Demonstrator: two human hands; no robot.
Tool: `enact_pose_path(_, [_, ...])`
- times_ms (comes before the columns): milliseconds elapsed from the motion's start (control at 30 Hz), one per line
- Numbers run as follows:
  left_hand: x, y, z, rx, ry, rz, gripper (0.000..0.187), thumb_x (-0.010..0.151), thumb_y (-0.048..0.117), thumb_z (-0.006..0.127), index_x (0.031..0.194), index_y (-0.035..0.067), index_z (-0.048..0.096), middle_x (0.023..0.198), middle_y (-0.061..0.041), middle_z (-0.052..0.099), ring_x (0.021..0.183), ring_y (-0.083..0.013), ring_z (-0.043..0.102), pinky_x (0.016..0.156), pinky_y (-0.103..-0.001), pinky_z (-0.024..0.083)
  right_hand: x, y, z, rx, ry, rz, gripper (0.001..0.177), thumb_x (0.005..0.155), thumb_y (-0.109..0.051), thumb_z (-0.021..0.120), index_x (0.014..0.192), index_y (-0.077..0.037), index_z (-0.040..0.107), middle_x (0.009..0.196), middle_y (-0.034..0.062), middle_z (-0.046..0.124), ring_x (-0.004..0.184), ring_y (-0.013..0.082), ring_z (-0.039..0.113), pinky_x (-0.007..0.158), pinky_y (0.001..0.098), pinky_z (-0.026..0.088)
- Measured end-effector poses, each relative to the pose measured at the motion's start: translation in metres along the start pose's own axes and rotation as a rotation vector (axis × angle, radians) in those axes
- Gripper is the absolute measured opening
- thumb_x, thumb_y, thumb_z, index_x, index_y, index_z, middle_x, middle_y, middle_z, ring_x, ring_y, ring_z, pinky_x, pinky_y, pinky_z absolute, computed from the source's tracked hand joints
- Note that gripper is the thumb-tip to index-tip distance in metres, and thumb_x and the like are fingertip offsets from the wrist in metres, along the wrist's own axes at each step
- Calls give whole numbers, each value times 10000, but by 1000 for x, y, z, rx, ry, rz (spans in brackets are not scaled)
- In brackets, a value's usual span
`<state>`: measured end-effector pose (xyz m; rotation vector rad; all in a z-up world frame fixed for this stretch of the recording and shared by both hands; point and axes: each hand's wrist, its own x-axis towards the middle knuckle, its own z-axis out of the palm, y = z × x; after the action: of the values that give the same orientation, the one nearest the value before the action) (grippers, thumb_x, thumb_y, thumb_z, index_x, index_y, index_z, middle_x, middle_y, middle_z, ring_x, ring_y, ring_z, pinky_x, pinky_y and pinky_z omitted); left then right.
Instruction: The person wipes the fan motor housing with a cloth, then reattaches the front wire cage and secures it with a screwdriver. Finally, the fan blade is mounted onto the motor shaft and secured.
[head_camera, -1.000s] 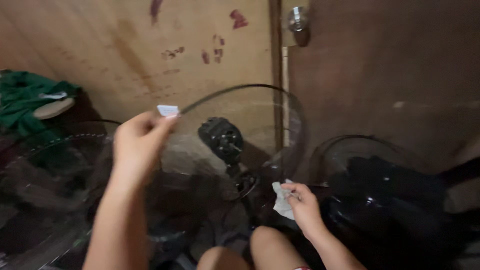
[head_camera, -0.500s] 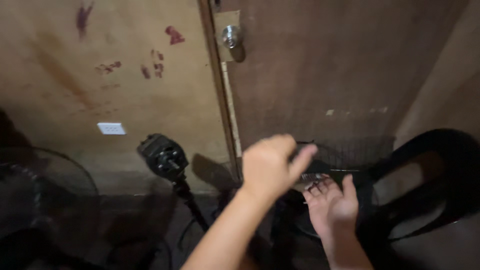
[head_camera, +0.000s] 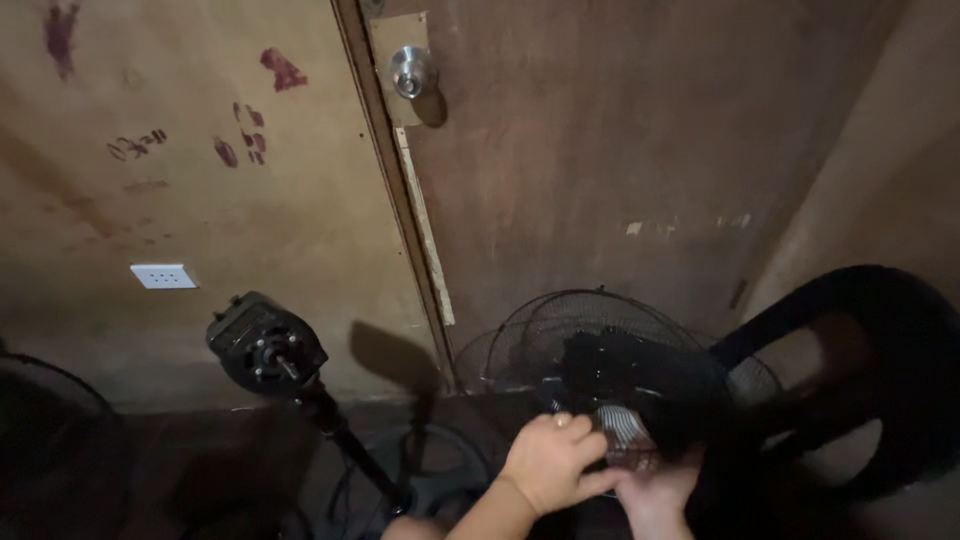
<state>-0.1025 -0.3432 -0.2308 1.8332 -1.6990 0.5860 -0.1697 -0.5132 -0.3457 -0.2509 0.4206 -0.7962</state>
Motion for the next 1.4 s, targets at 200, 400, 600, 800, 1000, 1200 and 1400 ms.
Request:
enact_pose_path(200, [-45,-11,54,-20,-188,23,235,952,356,727,943,152,612,968,-54,570,958,-256,615,858,-393,485,18,15,-63,-47,129,122,576,1007,-539,326,1307,-135,607,1262,60,674,1146,280,621,989,472,483])
enact_pose_path(400, [-87,-24,107,43,-324,-28,127,914,239,722,1015,165,697,1036,-58,596,1046,-259,597,891,-395,450,35,21,-100,-307,258,308,499,966,-400,417,1345,-125,590,1283,84,679,1170,282,633,1009,463,487])
enact_pose_path(600, [-114,-20,128,64,-451,-179,150,964,240,747,1051,120,720,1045,-77,624,1090,-299,591,981,-498,412,42,26,-136,-777,240,538,485,925,-261,509,1383,-115,574,1304,109,685,1193,285,644,1030,454,492])
enact_pose_path(800, [-124,-39,67,-80,-135,-556,296,729,204,820,1003,127,741,1048,-107,669,1106,-331,595,951,-559,382,64,46,-154,-1221,-4,656,539,885,-121,600,1422,-105,558,1325,133,690,1217,287,655,1051,444,496])
enact_pose_path(1000, [-157,-75,-38,47,337,-994,182,797,133,739,978,115,734,1072,-81,707,1072,-330,613,897,-444,449,45,76,-43,-769,-25,663,516,863,-62,613,1375,-6,603,1271,189,724,1171,275,687,1019,470,525])
enact_pose_path(1200, [-202,-89,-129,275,709,-1003,193,811,105,695,999,95,735,1062,-101,723,1033,-332,649,914,-424,481,-46,154,120,-820,-353,405,326,910,-68,644,1197,75,698,1064,200,732,950,282,709,865,430,530])
enact_pose_path(1400, [-220,-102,-197,229,829,-1168,212,876,141,686,1078,92,728,1057,-86,737,1037,-284,687,924,-381,520,-73,209,258,-560,-818,126,287,955,-54,597,1212,49,669,1172,127,716,1068,218,680,949,350,528])
